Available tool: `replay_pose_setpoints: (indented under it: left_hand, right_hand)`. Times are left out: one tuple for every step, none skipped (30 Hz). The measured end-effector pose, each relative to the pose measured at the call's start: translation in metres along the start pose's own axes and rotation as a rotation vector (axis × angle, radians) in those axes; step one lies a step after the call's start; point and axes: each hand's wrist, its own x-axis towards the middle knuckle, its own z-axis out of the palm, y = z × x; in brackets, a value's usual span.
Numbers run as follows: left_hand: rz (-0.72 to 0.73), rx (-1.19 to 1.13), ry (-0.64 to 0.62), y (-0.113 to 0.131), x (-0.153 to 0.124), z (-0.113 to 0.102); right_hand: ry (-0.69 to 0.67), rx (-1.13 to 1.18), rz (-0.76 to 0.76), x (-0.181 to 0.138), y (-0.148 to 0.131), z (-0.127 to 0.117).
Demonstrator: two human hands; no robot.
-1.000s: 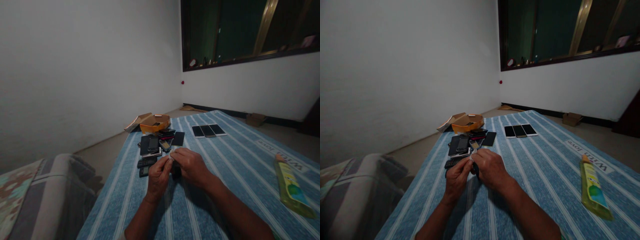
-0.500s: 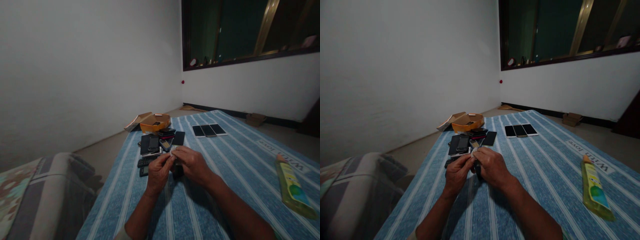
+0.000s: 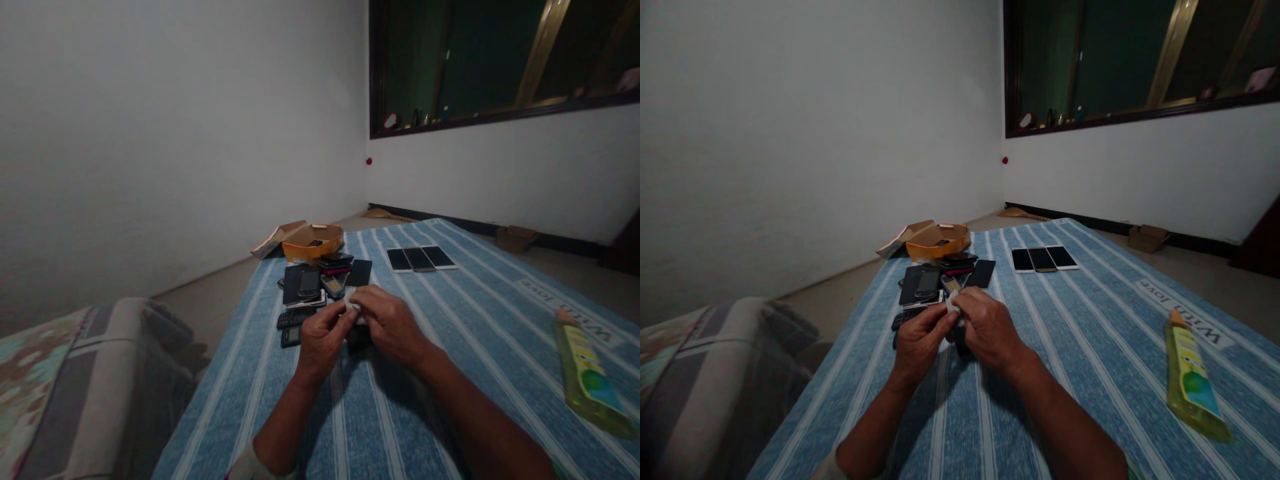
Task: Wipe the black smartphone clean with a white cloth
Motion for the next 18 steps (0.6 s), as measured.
replay_pose_setpoints:
  left_hand:
    - [-0.002, -0.007, -0.009, -0.0003, -0.0002, 0.0001]
    - [-0.001, -0.013, -0.017, -0.0006, -0.0004, 0.0001]
    - [0.001, -0.018, -0.027, -0.001, -0.0005, 0.0001]
    - [0.005, -0.021, -0.036, -0.0013, -0.0006, 0.0]
    - [0.01, -0.022, -0.044, -0.0016, -0.0006, 0.0]
    - [0.016, -0.02, -0.046, -0.0018, -0.0005, -0.0001]
    - [0.024, -0.014, -0.044, -0.002, -0.0003, -0.0002]
    - [0.032, -0.007, -0.04, -0.0022, -0.0001, -0.0004]
    - [0.04, -0.001, -0.034, -0.0024, 0.0001, -0.0005]
    - [0.046, 0.004, -0.03, -0.0027, 0.0003, -0.0006]
    - [0.05, 0.006, -0.028, -0.0029, 0.0005, -0.0008]
    - [0.052, 0.007, -0.028, -0.0032, 0.0008, -0.0009]
    - [0.052, 0.008, -0.026, -0.0035, 0.0009, -0.001]
    - [0.054, 0.009, -0.023, -0.0038, 0.0011, -0.0011]
    - [0.054, 0.01, -0.021, -0.0041, 0.0012, -0.0011]
    - [0.053, 0.012, -0.022, -0.0044, 0.0013, -0.0011]
    - [0.053, 0.012, -0.021, -0.0047, 0.0014, -0.0009]
    - [0.053, 0.013, -0.021, -0.005, 0.0014, -0.0008]
  right_hand:
    - [0.013, -0.004, 0.005, -0.0001, 0.0001, 0.0003]
    - [0.026, -0.011, 0.013, -0.0002, 0.0002, 0.0006]
    - [0.04, -0.017, 0.019, -0.0002, 0.0004, 0.0012]
    - [0.057, -0.024, 0.022, -0.0003, 0.0007, 0.0018]
    - [0.073, -0.032, 0.025, -0.0004, 0.001, 0.0027]
    - [0.086, -0.041, 0.026, -0.0005, 0.0012, 0.0036]
    - [0.096, -0.053, 0.026, -0.0008, 0.0014, 0.0047]
    - [0.1, -0.066, 0.025, -0.0011, 0.0015, 0.0058]
    - [0.097, -0.083, 0.024, -0.0015, 0.0015, 0.0068]
    - [0.089, -0.104, 0.023, -0.0019, 0.0013, 0.0076]
    - [0.076, -0.128, 0.023, -0.0022, 0.0011, 0.0081]
    - [0.065, -0.155, 0.024, -0.0024, 0.0007, 0.0081]
    - [0.052, -0.182, 0.026, -0.0025, 0.0002, 0.0078]
    - [0.039, -0.205, 0.028, -0.0025, -0.0003, 0.007]
    - [0.027, -0.225, 0.031, -0.0024, -0.0007, 0.0059]
    - [0.016, -0.239, 0.034, -0.0021, -0.001, 0.0046]
    - [0.007, -0.244, 0.036, -0.0018, -0.0011, 0.0031]
    - [-0.001, -0.243, 0.038, -0.0015, -0.0009, 0.0016]
